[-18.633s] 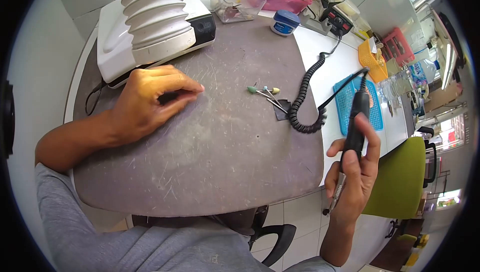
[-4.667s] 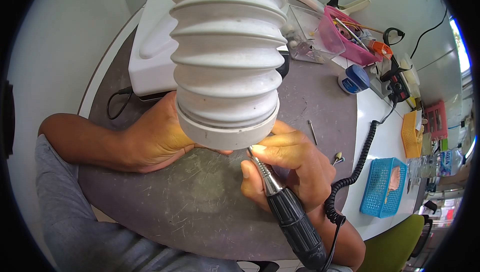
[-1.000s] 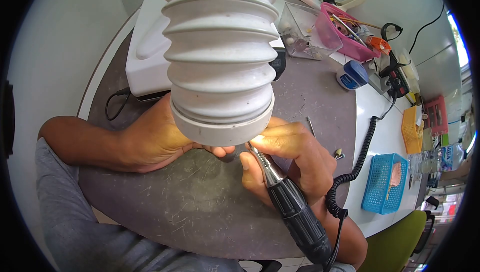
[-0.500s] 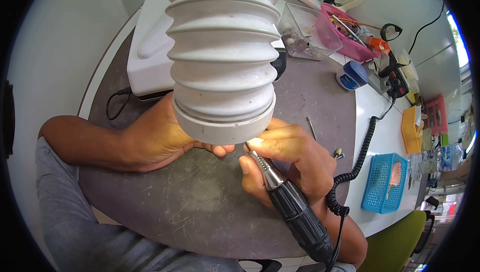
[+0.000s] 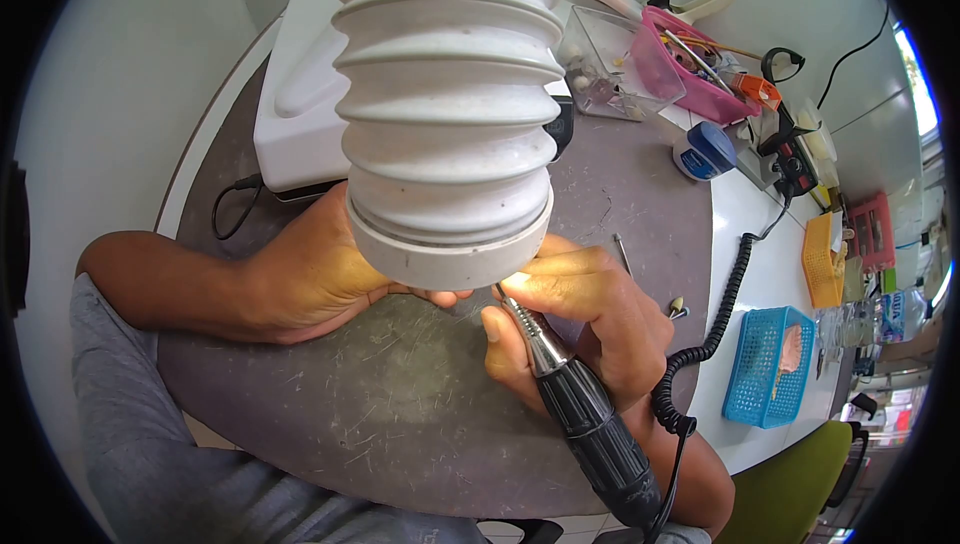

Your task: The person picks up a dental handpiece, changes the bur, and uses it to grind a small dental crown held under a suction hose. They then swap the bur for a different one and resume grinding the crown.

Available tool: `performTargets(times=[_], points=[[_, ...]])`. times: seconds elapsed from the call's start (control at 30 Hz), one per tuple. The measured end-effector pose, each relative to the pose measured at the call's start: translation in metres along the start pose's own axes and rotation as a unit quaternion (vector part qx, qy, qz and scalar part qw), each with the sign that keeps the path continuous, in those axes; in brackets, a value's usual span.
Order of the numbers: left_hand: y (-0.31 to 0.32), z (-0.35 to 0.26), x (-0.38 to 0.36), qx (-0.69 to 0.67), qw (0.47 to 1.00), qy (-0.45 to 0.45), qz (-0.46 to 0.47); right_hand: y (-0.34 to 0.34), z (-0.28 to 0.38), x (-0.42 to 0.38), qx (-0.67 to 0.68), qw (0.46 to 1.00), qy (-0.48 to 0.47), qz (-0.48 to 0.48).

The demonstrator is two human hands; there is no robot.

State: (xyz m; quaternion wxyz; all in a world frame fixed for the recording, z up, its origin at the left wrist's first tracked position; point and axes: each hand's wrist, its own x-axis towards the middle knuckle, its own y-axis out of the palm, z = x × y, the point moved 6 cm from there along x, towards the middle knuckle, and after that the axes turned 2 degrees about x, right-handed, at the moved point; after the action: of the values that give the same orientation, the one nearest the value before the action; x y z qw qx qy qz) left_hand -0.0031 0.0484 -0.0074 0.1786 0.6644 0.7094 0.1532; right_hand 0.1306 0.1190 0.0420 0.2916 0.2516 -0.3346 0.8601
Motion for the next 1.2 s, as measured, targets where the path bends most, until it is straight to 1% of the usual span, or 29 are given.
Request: performTargets(times=[0.07, 0.2, 0.27, 0.3, 0.37, 0.5, 0.57, 0.63, 0.7, 0.83, 0.9, 1.03, 1.1, 1.13, 1.2], points=[[0.0, 0.0001, -0.0003, 0.002, 1.0, -0.005, -0.001, 0.0012, 0.0035, 0.0004, -0.019, 1.0, -0.016, 0.013], [0.0001, -0.0005, -0.0004, -0.003, 1.0, -0.006, 0.0, 0.0024, 0.0038, -0.0001, -0.006, 1.0, -0.008, 0.014], [-0.0002, 0.0001, -0.0007, -0.003, 1.0, -0.01, -0.001, -0.0006, -0.003, -0.0015, 0.02, 0.999, 0.036, -0.024], [-0.0001, 0.0005, -0.0007, 0.0, 1.0, -0.01, -0.002, -0.0014, -0.0029, -0.0013, 0.02, 0.999, 0.036, -0.024], [-0.0007, 0.0004, -0.0006, 0.003, 1.0, -0.009, -0.004, 0.001, 0.0024, -0.0001, 0.004, 1.0, -0.005, 0.015], [-0.0006, 0.0011, -0.0002, 0.0, 1.0, -0.013, 0.002, -0.0014, -0.0018, -0.0008, 0.02, 0.999, 0.028, -0.021], [-0.0001, 0.0009, 0.0008, -0.004, 1.0, -0.007, 0.002, 0.0006, 0.0028, 0.0009, -0.009, 1.0, -0.01, 0.024], [0.0006, 0.0007, 0.0013, -0.01, 1.0, 0.002, 0.005, 0.0013, 0.0004, -0.0013, -0.007, 1.0, -0.008, 0.022], [0.0004, 0.001, 0.0015, -0.005, 1.0, 0.005, 0.001, -0.0029, -0.0054, -0.0024, 0.025, 0.999, 0.034, -0.027], [0.0018, -0.0026, 0.0006, 0.003, 1.0, 0.007, -0.003, -0.0012, -0.004, -0.0025, 0.045, 0.998, 0.044, -0.024], [0.0012, -0.0017, 0.0006, -0.001, 1.0, 0.005, -0.002, 0.0, -0.0016, -0.0019, 0.014, 0.999, 0.036, -0.007], [0.0009, -0.0007, 0.0003, -0.002, 1.0, -0.003, -0.002, 0.0008, -0.0006, -0.0007, 0.013, 0.999, 0.034, -0.001], [0.0009, -0.0011, 0.0003, -0.004, 1.0, 0.0, -0.002, 0.0024, 0.0031, 0.0007, -0.006, 1.0, -0.005, 0.025], [0.0008, -0.0012, 0.0002, -0.005, 1.0, 0.002, -0.003, 0.0029, 0.0036, 0.0003, -0.006, 1.0, -0.005, 0.025], [0.0007, -0.0005, 0.0014, -0.004, 1.0, 0.007, -0.002, 0.0001, -0.0015, -0.0016, 0.011, 0.999, 0.048, -0.013]])
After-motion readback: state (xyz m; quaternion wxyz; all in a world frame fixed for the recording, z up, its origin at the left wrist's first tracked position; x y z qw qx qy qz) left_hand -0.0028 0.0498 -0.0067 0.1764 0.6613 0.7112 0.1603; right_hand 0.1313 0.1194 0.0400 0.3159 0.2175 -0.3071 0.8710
